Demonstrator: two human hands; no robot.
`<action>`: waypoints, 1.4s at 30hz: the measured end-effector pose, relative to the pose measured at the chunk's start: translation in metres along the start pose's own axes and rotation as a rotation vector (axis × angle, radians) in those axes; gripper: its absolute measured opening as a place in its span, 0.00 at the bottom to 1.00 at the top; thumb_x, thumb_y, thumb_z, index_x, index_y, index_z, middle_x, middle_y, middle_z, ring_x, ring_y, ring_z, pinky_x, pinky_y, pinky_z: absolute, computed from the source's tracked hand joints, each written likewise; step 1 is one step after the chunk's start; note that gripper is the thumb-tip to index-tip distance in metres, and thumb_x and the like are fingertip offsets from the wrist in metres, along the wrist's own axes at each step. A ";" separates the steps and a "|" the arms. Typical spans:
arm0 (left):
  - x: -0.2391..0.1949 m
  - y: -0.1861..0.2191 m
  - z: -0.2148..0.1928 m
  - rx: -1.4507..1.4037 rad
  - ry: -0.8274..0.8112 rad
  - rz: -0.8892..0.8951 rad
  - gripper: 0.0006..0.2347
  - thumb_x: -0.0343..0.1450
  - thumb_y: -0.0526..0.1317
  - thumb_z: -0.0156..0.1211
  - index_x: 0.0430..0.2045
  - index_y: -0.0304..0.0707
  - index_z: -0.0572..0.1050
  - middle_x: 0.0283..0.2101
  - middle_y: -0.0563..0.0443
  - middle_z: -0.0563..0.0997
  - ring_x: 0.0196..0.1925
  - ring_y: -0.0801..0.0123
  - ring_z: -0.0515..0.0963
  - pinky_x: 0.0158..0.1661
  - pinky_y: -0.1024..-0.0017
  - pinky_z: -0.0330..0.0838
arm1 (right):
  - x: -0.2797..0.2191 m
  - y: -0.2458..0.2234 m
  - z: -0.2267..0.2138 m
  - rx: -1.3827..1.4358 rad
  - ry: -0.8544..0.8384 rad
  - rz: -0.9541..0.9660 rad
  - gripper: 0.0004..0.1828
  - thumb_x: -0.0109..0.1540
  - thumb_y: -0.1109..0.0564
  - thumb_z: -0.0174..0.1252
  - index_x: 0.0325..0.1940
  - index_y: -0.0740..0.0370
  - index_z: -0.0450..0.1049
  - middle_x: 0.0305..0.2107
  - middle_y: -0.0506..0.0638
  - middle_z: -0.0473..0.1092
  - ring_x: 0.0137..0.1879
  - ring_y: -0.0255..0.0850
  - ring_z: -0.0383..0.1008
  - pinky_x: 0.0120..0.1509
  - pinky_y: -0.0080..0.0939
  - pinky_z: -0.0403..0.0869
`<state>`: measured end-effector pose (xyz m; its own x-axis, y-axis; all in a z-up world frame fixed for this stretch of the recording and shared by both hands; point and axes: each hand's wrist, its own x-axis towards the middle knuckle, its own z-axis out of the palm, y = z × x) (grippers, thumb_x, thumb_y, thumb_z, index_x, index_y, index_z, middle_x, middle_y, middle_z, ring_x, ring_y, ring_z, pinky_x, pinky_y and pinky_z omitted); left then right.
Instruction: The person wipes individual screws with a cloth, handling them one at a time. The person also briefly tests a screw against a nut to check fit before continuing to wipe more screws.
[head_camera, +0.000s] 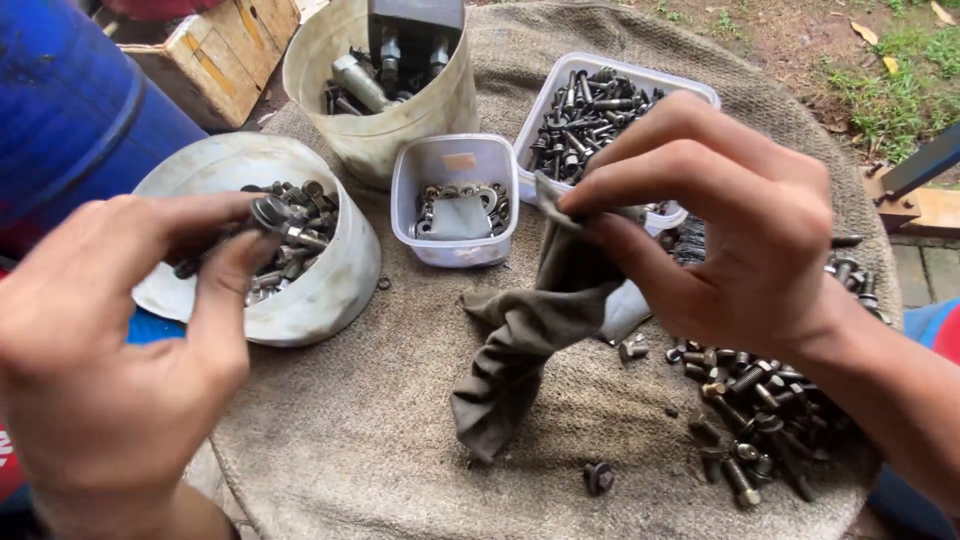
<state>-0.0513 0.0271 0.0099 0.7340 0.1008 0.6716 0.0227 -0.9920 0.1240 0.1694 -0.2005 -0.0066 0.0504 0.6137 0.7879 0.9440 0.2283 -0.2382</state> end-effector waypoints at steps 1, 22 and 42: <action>-0.001 -0.006 0.003 -0.004 -0.002 0.000 0.01 0.83 0.20 0.68 0.45 0.13 0.82 0.43 0.31 0.83 0.41 0.49 0.79 0.48 0.57 0.71 | 0.000 0.002 -0.001 -0.001 -0.002 0.004 0.02 0.66 0.70 0.62 0.43 0.75 0.77 0.36 0.65 0.74 0.39 0.49 0.75 0.43 0.42 0.73; 0.025 0.062 0.159 0.041 -0.573 0.258 0.09 0.61 0.25 0.59 0.30 0.39 0.72 0.34 0.45 0.76 0.27 0.40 0.81 0.18 0.47 0.73 | -0.004 0.000 -0.011 0.181 0.091 -0.173 0.05 0.55 0.67 0.55 0.30 0.76 0.72 0.25 0.63 0.69 0.30 0.51 0.70 0.40 0.49 0.68; 0.040 0.061 0.084 -0.526 0.055 0.288 0.08 0.74 0.23 0.62 0.44 0.20 0.71 0.40 0.38 0.82 0.41 0.56 0.82 0.42 0.68 0.80 | 0.001 -0.006 -0.002 0.099 -0.017 0.094 0.10 0.63 0.70 0.62 0.43 0.85 0.73 0.36 0.69 0.76 0.40 0.52 0.79 0.46 0.44 0.76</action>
<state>0.0364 -0.0354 -0.0174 0.6240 -0.1489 0.7671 -0.5211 -0.8109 0.2664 0.1647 -0.2023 -0.0033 0.1312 0.6487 0.7497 0.8984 0.2419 -0.3665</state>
